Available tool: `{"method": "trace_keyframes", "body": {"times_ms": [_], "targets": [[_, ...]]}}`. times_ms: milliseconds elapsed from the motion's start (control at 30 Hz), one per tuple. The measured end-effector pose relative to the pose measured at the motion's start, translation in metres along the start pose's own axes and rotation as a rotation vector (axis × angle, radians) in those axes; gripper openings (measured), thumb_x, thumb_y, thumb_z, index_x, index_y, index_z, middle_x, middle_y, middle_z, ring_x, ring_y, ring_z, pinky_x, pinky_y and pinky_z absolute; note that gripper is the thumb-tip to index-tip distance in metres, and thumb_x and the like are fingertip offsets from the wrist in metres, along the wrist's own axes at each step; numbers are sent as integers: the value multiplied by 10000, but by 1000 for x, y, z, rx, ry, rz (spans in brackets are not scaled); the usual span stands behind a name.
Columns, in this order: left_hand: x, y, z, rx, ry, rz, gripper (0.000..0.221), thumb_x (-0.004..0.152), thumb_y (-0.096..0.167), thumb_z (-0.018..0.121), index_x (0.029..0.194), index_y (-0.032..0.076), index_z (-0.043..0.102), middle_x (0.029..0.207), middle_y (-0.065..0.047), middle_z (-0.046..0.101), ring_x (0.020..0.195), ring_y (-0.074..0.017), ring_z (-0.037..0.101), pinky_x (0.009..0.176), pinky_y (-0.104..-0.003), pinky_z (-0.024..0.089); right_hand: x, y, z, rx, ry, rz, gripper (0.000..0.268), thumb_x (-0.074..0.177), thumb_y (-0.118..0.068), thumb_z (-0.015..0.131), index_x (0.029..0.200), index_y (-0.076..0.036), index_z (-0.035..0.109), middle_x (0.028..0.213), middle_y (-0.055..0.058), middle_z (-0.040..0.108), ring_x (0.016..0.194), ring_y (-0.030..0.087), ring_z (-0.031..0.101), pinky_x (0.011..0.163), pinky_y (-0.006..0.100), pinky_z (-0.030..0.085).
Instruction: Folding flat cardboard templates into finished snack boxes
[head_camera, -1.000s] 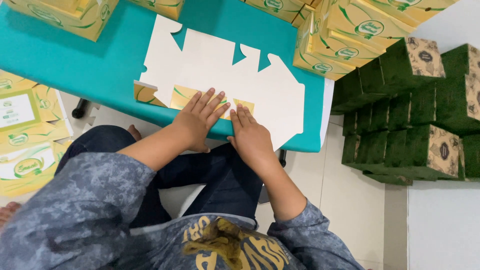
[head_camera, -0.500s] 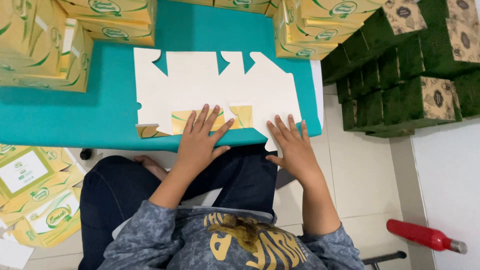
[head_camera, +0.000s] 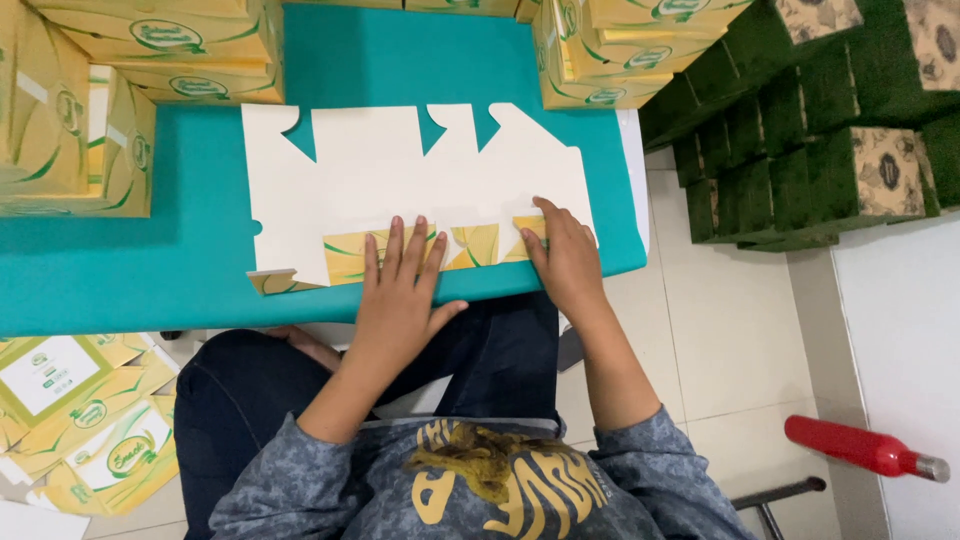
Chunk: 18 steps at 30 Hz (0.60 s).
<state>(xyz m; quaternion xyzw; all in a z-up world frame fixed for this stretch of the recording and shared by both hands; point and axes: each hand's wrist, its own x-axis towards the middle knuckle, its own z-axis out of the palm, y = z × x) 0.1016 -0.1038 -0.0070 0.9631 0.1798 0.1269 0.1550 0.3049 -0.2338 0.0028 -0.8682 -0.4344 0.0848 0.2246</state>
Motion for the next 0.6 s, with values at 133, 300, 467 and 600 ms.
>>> {"method": "trace_keyframes", "body": {"times_ms": [133,300,467,600], "targets": [[7,26,16,16,69,89,900,832,573,570,1459,-11,294,1550,-235,186,1434,-399,133,1155,-552,56,-4,-19,13,-235,267,-156,433,950,-220,582,1338,-41,515,1219,156,522,1157,307,431,968,417,302],[9,30,33,103,113,19,924,853,592,520,1429,-94,291,1545,-274,150,1437,-411,109,1169,-545,66,-21,-11,18,-169,115,-205,477,1026,-256,429,1411,24,398,1466,222,372,1404,323,264,1162,431,126],[11,33,32,230,64,20,1003,791,650,550,1406,-111,328,1549,-277,137,1429,-442,107,1149,-574,92,-38,-2,16,-311,15,-180,823,925,-607,417,1485,-28,247,1557,194,182,1454,298,113,1185,433,13],[13,34,36,231,44,12,1068,727,640,611,1417,-113,299,1551,-273,134,1428,-451,103,1161,-566,81,-33,-11,27,-358,42,-211,921,884,-652,449,1451,52,271,1519,265,235,1435,350,179,1189,434,75]]}}
